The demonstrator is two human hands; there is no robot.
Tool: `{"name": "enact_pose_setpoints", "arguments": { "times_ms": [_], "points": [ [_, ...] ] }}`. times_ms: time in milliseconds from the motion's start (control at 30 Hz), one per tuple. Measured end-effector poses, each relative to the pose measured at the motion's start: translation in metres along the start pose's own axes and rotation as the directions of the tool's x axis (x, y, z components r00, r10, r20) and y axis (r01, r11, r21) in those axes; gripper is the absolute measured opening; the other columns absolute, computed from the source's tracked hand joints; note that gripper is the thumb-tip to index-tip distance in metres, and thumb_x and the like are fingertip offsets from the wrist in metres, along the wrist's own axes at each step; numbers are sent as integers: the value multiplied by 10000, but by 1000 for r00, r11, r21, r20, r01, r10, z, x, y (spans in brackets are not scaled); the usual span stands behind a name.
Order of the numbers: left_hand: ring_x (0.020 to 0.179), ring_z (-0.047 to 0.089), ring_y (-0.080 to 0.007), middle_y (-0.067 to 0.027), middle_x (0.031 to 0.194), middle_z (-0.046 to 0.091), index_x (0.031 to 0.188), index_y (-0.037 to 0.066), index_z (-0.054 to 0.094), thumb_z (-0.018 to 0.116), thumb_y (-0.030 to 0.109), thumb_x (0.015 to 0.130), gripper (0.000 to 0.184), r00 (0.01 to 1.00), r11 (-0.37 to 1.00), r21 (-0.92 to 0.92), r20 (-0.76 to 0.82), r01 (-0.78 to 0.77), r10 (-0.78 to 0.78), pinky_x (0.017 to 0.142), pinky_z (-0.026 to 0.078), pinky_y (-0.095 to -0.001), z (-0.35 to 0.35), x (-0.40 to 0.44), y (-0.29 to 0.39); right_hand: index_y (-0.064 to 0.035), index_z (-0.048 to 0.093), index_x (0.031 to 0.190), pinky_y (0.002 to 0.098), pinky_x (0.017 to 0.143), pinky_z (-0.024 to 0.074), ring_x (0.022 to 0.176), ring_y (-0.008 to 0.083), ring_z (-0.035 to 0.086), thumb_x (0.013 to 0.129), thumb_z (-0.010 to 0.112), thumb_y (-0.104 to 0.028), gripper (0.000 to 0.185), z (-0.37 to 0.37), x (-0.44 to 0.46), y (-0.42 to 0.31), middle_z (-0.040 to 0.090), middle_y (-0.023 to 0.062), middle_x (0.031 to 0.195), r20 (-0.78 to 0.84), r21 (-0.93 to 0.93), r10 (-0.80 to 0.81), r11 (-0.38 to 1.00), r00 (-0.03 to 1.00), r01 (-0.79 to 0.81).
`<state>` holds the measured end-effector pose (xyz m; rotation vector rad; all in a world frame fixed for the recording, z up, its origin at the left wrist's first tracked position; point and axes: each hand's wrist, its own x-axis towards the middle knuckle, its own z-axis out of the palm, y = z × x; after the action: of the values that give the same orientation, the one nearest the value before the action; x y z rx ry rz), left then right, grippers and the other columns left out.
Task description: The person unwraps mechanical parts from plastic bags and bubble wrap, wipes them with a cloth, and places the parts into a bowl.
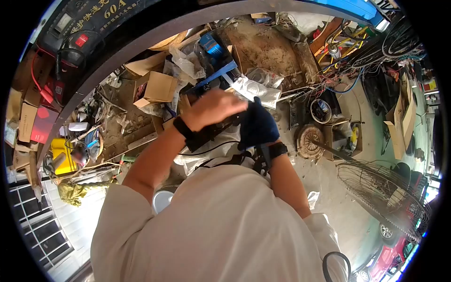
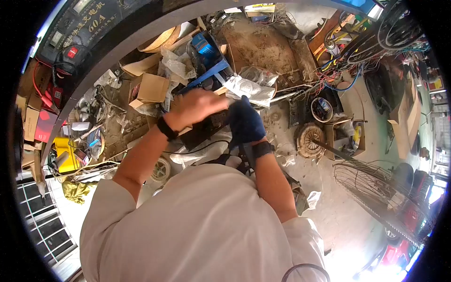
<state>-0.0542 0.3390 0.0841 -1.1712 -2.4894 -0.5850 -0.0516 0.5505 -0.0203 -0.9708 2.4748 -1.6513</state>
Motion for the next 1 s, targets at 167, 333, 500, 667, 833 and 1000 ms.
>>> {"name": "enact_pose_setpoints", "arguments": {
  "times_ms": [167, 333, 500, 667, 833, 1000],
  "points": [
    [557, 615, -223, -81, 655, 606, 961, 133, 534, 549, 194, 891, 94, 912, 913, 81, -135, 399, -386, 469, 475, -342, -22, -20, -72, -42, 536, 939, 246, 638, 470, 616, 158, 561, 933, 466, -122, 106, -24, 16, -23, 621, 73, 817, 38, 635, 334, 720, 942, -281],
    [565, 607, -322, -133, 619, 596, 977, 117, 506, 438, 284, 959, 182, 695, 680, 157, -245, 717, -676, 470, 455, -405, -25, -36, -132, -62, 546, 937, 242, 672, 472, 619, 160, 544, 874, 497, -11, 95, -27, 7, -32, 609, 49, 805, 11, 693, 525, 610, 851, -385],
    [771, 609, -384, -197, 778, 627, 1001, 72, 503, 492, 310, 911, 254, 555, 542, 124, -146, 832, -819, 649, 472, -457, -3, -70, -192, -62, 543, 959, 284, 751, 470, 715, 170, 553, 878, 511, -24, 95, -27, -7, -15, 581, 34, 822, -49, 745, 496, 596, 867, -299],
    [766, 621, -338, -127, 814, 644, 1136, 60, 472, 599, 343, 844, 427, 547, 537, 104, -178, 837, -818, 660, 485, -423, 11, -43, -173, -71, 555, 942, 311, 702, 491, 714, 195, 567, 883, 544, -86, 62, -47, -16, -17, 575, 37, 837, 258, 964, 665, -127, 701, -234],
    [885, 575, -312, -151, 982, 566, 1198, 55, 445, 650, 218, 797, 479, 690, 683, 131, -259, 718, -676, 724, 483, -409, 46, -3, -152, -80, 587, 908, 343, 678, 505, 754, 239, 571, 823, 616, -117, 97, -55, -34, 2, 575, 35, 816, 66, 884, 746, 264, 662, -385],
    [919, 552, -356, -151, 980, 569, 1067, 65, 522, 572, 99, 817, 256, 920, 921, 23, -69, 388, -386, 739, 464, -436, 104, 25, -118, -83, 581, 846, 367, 698, 501, 821, 289, 549, 719, 641, -142, 152, -62, -44, -2, 536, 52, 751, -267, 710, 688, 614, 675, -344]
  ]
}}
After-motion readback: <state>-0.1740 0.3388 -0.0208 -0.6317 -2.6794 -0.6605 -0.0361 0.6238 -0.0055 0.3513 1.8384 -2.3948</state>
